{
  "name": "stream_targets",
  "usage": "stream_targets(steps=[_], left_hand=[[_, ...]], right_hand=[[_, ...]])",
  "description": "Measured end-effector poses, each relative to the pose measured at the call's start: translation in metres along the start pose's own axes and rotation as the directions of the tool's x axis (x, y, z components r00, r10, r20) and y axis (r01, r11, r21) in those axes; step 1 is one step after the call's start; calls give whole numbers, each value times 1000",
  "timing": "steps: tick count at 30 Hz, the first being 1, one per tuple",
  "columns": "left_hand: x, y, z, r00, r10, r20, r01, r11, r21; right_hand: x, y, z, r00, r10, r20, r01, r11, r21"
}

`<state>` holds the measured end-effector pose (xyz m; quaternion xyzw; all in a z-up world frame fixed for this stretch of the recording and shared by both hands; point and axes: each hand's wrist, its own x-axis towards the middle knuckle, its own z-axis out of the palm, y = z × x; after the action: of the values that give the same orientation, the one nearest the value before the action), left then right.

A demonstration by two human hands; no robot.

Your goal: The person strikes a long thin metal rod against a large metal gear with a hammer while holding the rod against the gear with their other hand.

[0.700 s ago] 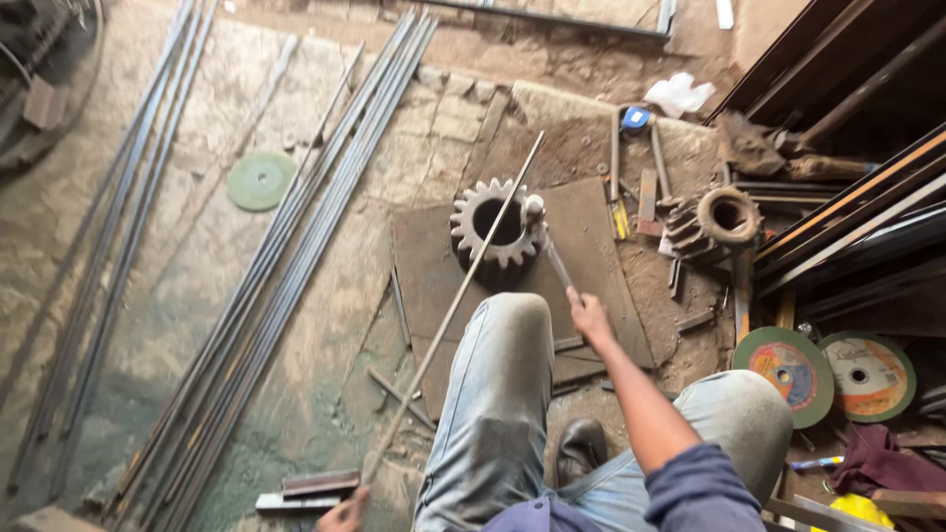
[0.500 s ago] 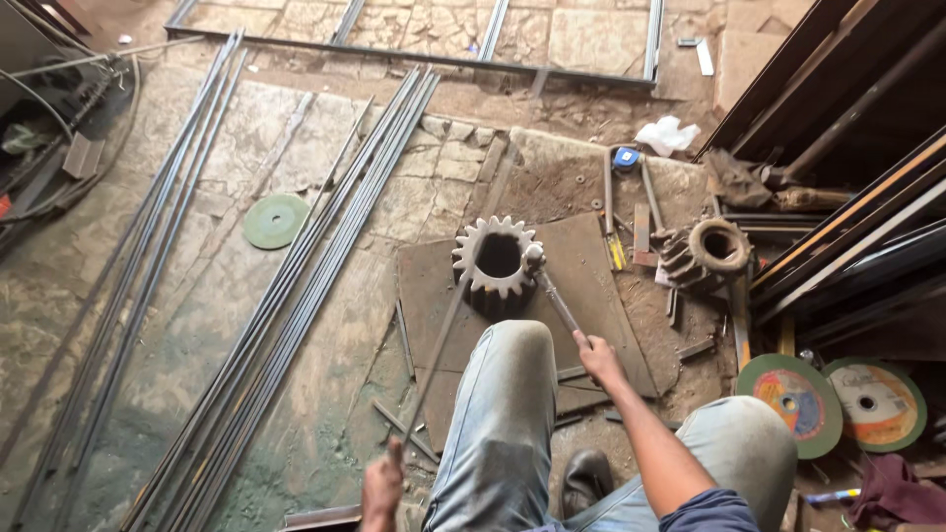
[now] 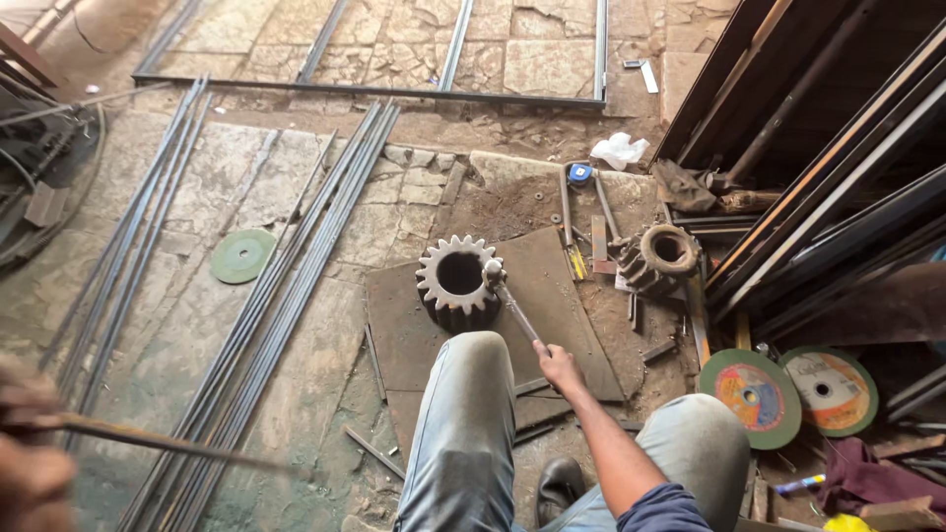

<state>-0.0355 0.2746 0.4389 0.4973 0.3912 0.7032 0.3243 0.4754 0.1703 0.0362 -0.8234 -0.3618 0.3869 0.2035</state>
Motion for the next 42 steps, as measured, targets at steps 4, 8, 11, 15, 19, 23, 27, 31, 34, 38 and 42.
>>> stream_targets(steps=[4,8,11,15,19,23,27,31,34,38,42], left_hand=[[-21,5,-3,984,148,-95,-146,989,27],[-39,15,-30,937,268,-225,-254,963,89],[-79,8,-36,881,332,-336,-301,943,142],[-135,-34,-20,789,212,-577,-188,977,102],[-191,-121,-11,551,-417,-723,261,909,-326],[-261,-227,-20,284,-801,-528,516,591,-620],[-283,-319,-26,172,-915,-366,481,402,-779],[-303,-361,-16,167,-938,-305,456,348,-819],[-307,-371,1,164,-932,-322,451,361,-816],[-298,-370,4,201,-945,-257,503,325,-801],[-302,-351,-12,136,-972,-192,822,219,-526]], right_hand=[[3,0,-2,1000,11,15,-11,1000,-2],[1,-2,-3,1000,9,26,-9,1000,4],[-1,-4,-7,999,24,43,-25,1000,3],[1,-9,-9,998,39,52,-40,999,7],[1,-2,-4,999,28,45,-28,1000,-4],[0,1,-3,999,32,42,-33,999,8],[4,-8,-5,997,60,50,-61,998,10],[8,-7,-1,998,39,52,-40,999,3],[6,-2,-2,998,45,40,-45,999,-14],[7,-4,1,999,27,26,-27,1000,-4],[5,-3,0,998,44,42,-44,999,6]])
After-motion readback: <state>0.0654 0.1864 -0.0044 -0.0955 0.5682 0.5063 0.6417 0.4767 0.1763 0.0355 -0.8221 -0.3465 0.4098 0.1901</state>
